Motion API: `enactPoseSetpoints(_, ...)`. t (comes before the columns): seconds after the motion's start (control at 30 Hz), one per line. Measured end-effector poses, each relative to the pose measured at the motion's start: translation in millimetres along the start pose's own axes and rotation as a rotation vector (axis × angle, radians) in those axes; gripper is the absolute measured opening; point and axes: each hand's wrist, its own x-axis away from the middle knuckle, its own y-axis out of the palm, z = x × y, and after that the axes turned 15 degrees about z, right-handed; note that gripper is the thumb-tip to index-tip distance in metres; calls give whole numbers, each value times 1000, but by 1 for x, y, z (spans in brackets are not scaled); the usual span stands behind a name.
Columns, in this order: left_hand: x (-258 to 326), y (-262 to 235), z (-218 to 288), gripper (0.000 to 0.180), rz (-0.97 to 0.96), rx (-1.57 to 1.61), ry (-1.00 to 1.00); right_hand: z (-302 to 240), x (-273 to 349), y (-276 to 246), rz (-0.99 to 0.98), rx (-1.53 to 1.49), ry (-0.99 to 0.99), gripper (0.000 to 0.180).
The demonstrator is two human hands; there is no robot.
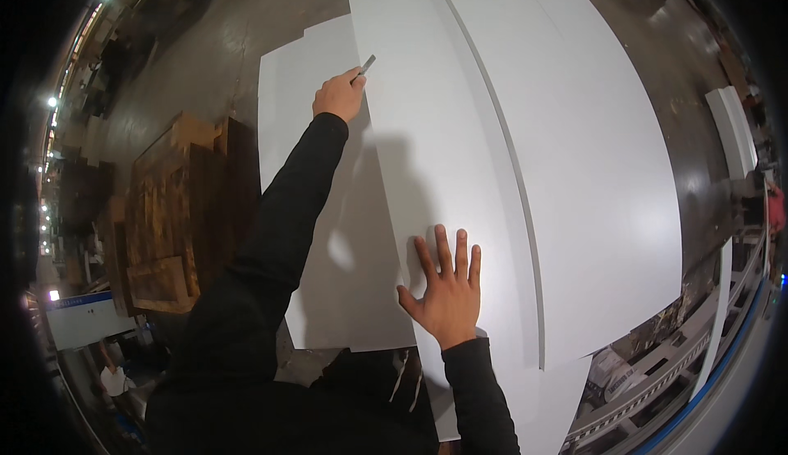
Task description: The person takes laminated boards from an edgebander machine conveyor by hand, stacks them onto a pile, and trims the edges of the boards using a utility knife.
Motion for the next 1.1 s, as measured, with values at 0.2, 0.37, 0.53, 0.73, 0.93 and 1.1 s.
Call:
enactPoseSetpoints(0.2,-42,14,-7,42,15,-6,2,-1,-4,6,-30,-7,15,82)
enactPoseSetpoints(0.37,-74,24,-11,43,24,5,-13,0,-4,7,-39,6,15,82)
enactPoseSetpoints(0.53,-110,38,-18,42,34,-18,32,-2,-5,8,-70,13,29,80)
enactPoseSetpoints(0.73,-166,51,-21,40,19,-46,26,-4,-8,9,-139,57,40,78)
enactPoseSetpoints(0.93,-225,69,-22,39,-4,-81,19,1,-2,15,-179,73,50,81)
enactPoseSetpoints(1.1,-278,94,-38,38,55,-59,133,1,-2,19,-204,105,37,88)
